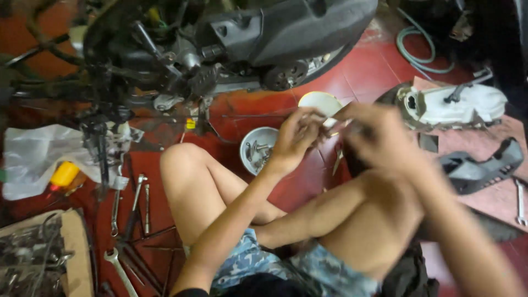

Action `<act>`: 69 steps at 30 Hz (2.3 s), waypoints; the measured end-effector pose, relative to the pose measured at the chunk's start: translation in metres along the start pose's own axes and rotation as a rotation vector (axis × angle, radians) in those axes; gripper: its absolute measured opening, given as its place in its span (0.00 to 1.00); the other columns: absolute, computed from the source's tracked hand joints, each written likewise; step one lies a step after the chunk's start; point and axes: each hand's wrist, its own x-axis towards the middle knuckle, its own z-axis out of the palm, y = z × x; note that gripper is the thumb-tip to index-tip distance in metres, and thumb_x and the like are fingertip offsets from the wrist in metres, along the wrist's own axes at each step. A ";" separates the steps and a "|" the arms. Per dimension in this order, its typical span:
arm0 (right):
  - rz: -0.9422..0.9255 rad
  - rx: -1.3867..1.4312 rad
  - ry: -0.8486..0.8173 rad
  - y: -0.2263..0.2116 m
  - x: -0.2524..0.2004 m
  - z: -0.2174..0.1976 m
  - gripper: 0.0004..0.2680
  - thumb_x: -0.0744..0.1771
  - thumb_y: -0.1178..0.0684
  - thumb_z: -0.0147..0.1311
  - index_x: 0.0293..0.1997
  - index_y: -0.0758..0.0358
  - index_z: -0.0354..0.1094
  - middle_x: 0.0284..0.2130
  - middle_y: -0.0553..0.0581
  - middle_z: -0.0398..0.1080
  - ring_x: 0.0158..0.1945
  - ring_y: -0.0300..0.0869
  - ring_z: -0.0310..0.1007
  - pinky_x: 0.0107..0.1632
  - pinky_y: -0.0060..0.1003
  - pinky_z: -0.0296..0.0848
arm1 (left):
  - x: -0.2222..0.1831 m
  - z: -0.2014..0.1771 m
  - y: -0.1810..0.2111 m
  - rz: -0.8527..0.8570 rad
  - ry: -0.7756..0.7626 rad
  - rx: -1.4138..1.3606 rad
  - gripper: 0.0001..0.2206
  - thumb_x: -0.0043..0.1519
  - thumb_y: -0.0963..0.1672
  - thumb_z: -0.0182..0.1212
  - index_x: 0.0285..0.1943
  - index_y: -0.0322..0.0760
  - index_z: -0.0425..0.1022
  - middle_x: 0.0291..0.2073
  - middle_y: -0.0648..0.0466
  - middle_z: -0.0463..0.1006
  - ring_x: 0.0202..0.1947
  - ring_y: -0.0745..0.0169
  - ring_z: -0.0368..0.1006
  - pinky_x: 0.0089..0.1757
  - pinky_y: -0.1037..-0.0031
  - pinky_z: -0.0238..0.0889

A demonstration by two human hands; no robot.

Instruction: Securing bolts on a motorcycle housing using a screwdriver while sitting on the floor.

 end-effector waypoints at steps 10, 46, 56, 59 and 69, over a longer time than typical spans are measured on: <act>0.368 -0.195 0.113 0.049 0.004 -0.067 0.05 0.73 0.70 0.59 0.55 0.78 0.73 0.32 0.59 0.68 0.30 0.40 0.63 0.32 0.32 0.63 | 0.051 0.005 0.011 0.132 -0.257 0.569 0.08 0.67 0.45 0.57 0.46 0.34 0.73 0.36 0.54 0.79 0.35 0.68 0.75 0.39 0.79 0.69; 0.389 0.369 0.855 0.283 0.101 0.008 0.06 0.64 0.70 0.62 0.42 0.71 0.75 0.34 0.54 0.74 0.30 0.35 0.64 0.34 0.27 0.61 | 0.306 0.060 0.024 0.327 -0.236 2.046 0.41 0.46 0.54 0.81 0.65 0.31 0.68 0.48 0.46 0.74 0.45 0.46 0.71 0.52 0.57 0.60; 0.457 0.381 0.903 0.269 0.104 0.013 0.05 0.65 0.67 0.61 0.42 0.71 0.78 0.24 0.48 0.68 0.26 0.31 0.56 0.30 0.26 0.55 | 0.301 0.057 0.022 0.363 -0.202 2.066 0.41 0.46 0.55 0.80 0.65 0.33 0.68 0.49 0.47 0.73 0.46 0.47 0.71 0.53 0.57 0.60; 0.459 0.361 0.964 0.265 0.110 0.019 0.03 0.66 0.65 0.61 0.41 0.71 0.78 0.22 0.47 0.65 0.24 0.30 0.53 0.27 0.25 0.52 | 0.300 0.055 0.021 0.387 -0.204 2.053 0.41 0.47 0.55 0.80 0.66 0.34 0.67 0.48 0.47 0.73 0.46 0.47 0.71 0.54 0.56 0.59; 0.527 0.951 1.059 0.285 0.114 0.043 0.01 0.66 0.63 0.60 0.38 0.69 0.73 0.24 0.51 0.68 0.26 0.32 0.62 0.30 0.25 0.63 | 0.300 0.051 0.021 0.381 -0.219 2.065 0.42 0.48 0.56 0.81 0.67 0.36 0.66 0.50 0.48 0.72 0.48 0.47 0.70 0.54 0.57 0.60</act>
